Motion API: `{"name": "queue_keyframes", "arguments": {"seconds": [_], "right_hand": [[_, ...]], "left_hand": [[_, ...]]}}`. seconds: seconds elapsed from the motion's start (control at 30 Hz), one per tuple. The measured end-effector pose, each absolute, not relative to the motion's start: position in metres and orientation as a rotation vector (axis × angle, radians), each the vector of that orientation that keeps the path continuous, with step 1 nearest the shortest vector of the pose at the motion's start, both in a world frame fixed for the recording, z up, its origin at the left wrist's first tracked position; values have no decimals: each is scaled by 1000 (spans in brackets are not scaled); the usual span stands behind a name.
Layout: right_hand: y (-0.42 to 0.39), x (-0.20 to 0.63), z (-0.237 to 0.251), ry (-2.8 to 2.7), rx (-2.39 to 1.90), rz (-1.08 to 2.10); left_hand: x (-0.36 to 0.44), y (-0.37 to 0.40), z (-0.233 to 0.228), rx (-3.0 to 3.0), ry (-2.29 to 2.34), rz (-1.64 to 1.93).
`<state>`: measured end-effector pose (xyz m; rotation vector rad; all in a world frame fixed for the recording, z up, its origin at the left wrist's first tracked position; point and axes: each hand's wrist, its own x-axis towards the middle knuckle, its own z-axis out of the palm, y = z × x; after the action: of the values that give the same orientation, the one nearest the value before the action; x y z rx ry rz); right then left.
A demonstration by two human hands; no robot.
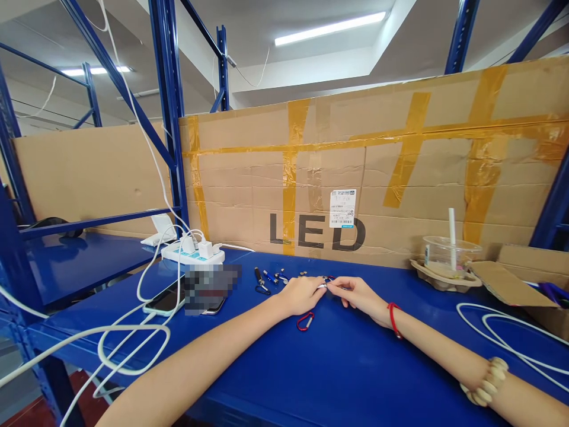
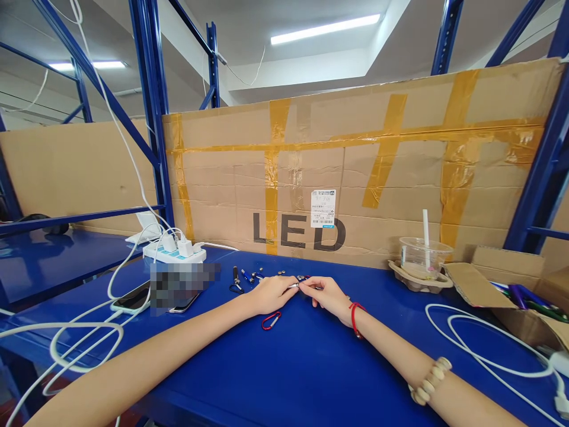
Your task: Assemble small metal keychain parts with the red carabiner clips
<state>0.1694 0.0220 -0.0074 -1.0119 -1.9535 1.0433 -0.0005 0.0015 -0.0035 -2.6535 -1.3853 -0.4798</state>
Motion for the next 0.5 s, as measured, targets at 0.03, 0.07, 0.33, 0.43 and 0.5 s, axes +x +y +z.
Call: {"name": "queue_keyframes", "arguments": {"seconds": [0.03, 0.07, 0.33, 0.43, 0.5], "right_hand": [[22, 169, -7, -1954, -1011, 1046], [22, 169, -7, -1955, -1010, 1047], [23, 169, -7, -1961, -1005, 1051], [22, 168, -6, -1960, -1008, 1054], [23, 168, -6, -1953, -1002, 1056]], "left_hand": [[0, 1, -3, -2652, -1386, -477], [0, 1, -3, -2648, -1389, -474], [0, -1, -1, -2636, -1400, -458], [-1, -1, -1, -2650, -1398, -471], [-2, -1, -1, -2678, -1407, -468]]}}
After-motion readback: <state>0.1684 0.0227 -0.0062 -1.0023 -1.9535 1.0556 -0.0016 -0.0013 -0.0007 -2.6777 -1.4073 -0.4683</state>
